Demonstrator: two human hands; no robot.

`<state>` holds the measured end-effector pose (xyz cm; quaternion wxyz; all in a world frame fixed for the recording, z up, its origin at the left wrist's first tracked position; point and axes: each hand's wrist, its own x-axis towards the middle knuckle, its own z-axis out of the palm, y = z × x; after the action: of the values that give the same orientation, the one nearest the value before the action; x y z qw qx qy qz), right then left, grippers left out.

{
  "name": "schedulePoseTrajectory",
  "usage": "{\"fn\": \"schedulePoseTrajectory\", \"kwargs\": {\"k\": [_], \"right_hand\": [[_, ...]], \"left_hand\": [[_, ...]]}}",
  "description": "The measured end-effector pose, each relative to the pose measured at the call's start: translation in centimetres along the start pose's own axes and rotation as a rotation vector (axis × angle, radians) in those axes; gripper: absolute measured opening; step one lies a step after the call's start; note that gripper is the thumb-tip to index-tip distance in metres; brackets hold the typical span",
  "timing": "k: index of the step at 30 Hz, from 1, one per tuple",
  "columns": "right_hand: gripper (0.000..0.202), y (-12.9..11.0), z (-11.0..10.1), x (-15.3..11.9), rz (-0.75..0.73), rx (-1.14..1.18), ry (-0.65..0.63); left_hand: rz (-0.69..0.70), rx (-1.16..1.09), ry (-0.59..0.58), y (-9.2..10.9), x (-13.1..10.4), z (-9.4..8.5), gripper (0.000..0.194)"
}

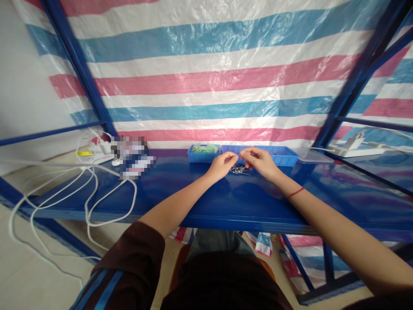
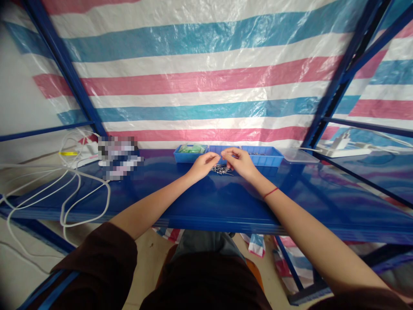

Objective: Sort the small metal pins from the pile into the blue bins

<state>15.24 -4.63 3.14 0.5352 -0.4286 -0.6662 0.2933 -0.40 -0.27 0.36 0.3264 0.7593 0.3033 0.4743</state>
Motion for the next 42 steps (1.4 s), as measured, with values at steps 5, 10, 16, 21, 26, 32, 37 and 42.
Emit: {"fn": "schedulePoseTrajectory", "kwargs": {"k": [5,10,16,21,26,32,37,42], "right_hand": [[0.022,0.5,-0.1,0.3,0.018,-0.041,-0.044],[0.016,1.2,-2.4,1.7,0.073,-0.009,0.24],[0.021,3.8,-8.3,2.5,0.07,-0.569,0.595],[0.036,4.4,-9.4,2.2,0.082,-0.925,0.493],[0.025,2.7,-4.8,1.6,-0.108,-0.827,-0.009],[0.024,3.1,-1.2,1.2,-0.228,-0.873,-0.505],[0.018,3.7,-1.2,1.3,-0.246,-0.93,-0.442],[0.016,3.4,-1.3,1.0,-0.295,-0.91,-0.394]], "left_hand": [[-0.047,0.028,-0.215,0.0,-0.5,0.1,0.031],[-0.079,0.108,-0.246,0.1,-0.7,0.2,0.04],[-0.061,0.171,-0.211,1.0,-0.8,-0.2,0.032],[-0.049,0.174,-0.202,0.4,-0.7,-0.2,0.03],[-0.041,0.174,-0.211,-0.1,-0.6,-0.1,0.031],[-0.019,0.192,-0.207,0.1,-0.6,-0.1,0.03],[-0.021,0.182,-0.225,0.1,-0.7,-0.1,0.03],[-0.018,0.187,-0.22,0.1,-0.7,-0.2,0.03]]}}
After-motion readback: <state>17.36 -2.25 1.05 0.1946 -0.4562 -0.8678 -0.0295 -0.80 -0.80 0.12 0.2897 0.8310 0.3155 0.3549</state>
